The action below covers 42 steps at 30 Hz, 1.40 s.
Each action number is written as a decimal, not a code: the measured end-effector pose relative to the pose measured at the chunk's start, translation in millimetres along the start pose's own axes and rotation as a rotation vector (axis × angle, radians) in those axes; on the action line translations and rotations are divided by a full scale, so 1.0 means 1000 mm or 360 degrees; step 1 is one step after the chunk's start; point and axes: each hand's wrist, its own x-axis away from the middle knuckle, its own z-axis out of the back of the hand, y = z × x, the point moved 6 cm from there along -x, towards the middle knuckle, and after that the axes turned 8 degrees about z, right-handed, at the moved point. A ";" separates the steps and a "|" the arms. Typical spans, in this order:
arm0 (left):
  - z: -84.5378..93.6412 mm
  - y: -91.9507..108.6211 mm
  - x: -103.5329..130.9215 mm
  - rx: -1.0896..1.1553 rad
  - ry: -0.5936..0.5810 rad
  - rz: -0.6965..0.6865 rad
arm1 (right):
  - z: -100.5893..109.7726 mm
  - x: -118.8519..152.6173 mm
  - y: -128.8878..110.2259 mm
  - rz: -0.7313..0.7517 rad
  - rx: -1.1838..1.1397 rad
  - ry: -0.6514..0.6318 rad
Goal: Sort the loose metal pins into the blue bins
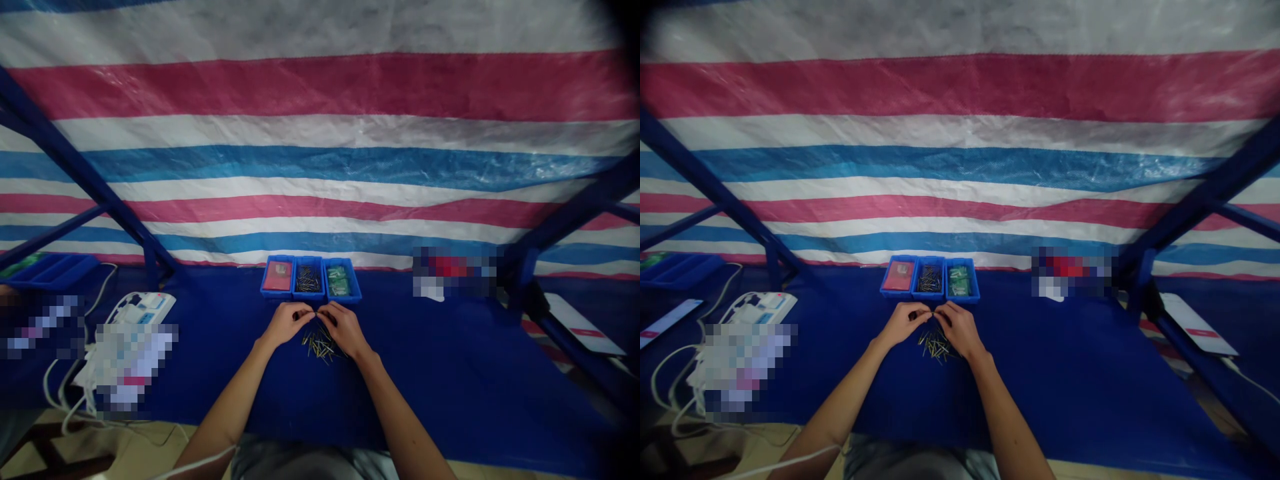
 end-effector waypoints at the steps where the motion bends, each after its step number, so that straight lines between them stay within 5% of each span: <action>1: 0.000 0.000 0.000 0.0005 -0.0001 -0.0001 | 0.000 0.000 0.000 0.0002 0.0004 -0.0001; 42: 0.000 -0.001 0.000 -0.0019 0.0016 0.0038 | 0.000 0.000 0.000 -0.0009 0.0033 -0.0033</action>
